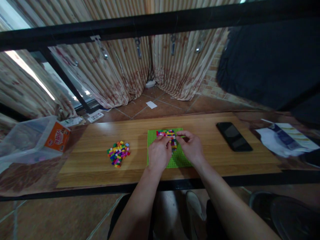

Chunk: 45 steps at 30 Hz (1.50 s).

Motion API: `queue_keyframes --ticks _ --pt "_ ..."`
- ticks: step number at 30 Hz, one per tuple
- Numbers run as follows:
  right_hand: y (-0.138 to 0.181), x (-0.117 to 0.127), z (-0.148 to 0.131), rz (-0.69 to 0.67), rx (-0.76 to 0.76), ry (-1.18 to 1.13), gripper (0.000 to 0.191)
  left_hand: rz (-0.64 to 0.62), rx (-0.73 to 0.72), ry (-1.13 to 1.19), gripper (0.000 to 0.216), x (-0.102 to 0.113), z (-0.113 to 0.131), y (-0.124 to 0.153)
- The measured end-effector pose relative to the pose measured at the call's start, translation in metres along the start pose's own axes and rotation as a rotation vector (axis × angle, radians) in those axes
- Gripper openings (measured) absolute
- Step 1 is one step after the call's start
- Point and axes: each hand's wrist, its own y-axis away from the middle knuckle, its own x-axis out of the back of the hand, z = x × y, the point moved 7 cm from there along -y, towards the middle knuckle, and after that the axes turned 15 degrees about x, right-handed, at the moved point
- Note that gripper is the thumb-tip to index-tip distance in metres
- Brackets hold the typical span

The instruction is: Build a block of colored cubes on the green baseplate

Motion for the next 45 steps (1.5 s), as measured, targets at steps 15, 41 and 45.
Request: queue_keyframes --ticks 15,41,45 --pt "0.001 0.001 -0.002 -0.057 -0.002 0.045 0.027 0.026 0.122 -0.196 0.021 -0.008 0.007 -0.002" --pt "0.003 -0.020 0.018 0.031 -0.150 -0.220 0.029 0.056 0.246 -0.124 0.031 -0.012 0.003 0.002" --pt "0.004 -0.020 0.019 0.055 -0.199 -0.229 0.029 0.053 0.252 -0.091 0.028 -0.012 0.003 0.003"
